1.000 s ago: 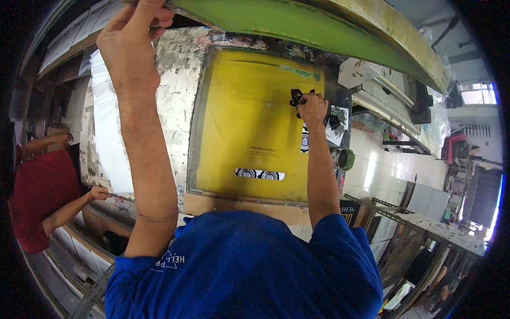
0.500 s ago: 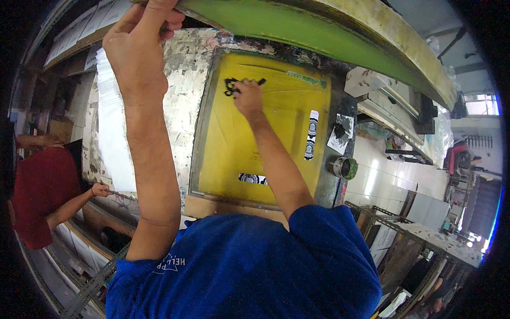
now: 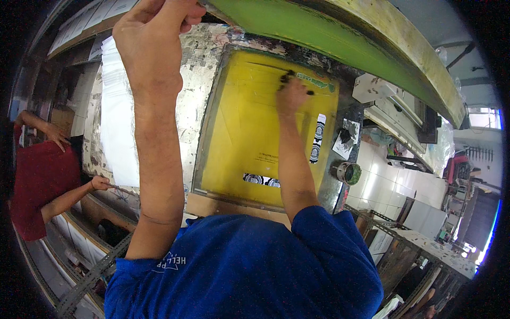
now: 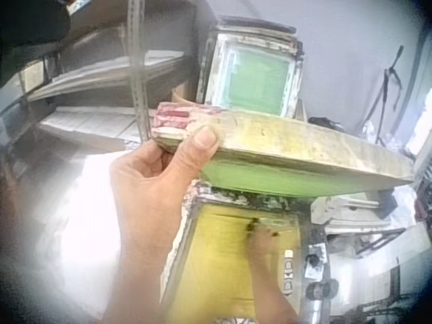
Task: The person performs screen printing on white papers, applying black ink using a squeegee across a mesh screen and lifting the screen to reveal the printed design.
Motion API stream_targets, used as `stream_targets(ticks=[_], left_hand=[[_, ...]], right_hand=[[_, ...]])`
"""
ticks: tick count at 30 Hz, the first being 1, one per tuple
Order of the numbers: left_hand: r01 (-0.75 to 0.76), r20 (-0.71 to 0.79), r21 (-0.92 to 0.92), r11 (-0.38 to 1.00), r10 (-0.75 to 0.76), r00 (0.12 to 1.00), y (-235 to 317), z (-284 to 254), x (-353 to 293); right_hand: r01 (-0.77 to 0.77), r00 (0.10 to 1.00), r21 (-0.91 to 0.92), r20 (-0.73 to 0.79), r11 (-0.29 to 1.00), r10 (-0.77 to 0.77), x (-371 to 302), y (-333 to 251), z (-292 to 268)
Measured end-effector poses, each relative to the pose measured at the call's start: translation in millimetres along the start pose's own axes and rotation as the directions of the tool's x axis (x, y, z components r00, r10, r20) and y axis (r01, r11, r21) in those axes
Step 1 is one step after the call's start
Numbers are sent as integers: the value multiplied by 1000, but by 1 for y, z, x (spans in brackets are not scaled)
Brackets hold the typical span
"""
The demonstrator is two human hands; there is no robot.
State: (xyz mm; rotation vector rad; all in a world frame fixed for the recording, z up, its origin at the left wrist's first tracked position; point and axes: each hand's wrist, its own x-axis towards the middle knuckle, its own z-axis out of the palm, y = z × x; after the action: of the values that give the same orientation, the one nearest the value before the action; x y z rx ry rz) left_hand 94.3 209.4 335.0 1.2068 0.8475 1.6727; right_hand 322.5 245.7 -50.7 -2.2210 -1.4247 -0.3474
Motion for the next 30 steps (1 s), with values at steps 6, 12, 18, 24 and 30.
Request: stream_targets(ticks=[6, 12, 18, 24, 30], left_hand=[[-90, -12, 49, 995, 91, 996, -5, -3, -1], [-50, 3, 71, 996, 50, 999, 0, -10, -5], [-33, 39, -57, 998, 35, 999, -5, -4, -3], [-67, -62, -28, 997, 65, 996, -7, 1, -3], [-2, -14, 119, 993, 3, 1000, 0, -8, -3]], right_hand=[[326, 891, 401, 172, 856, -420, -29, -99, -18], [135, 935, 225, 293, 965, -199, 18, -4, -17], [-148, 989, -150, -52, 978, 142, 18, 38, -5], [163, 945, 147, 260, 976, -197, 6, -91, 3], [415, 823, 323, 264, 851, -502, 13, -91, 9]])
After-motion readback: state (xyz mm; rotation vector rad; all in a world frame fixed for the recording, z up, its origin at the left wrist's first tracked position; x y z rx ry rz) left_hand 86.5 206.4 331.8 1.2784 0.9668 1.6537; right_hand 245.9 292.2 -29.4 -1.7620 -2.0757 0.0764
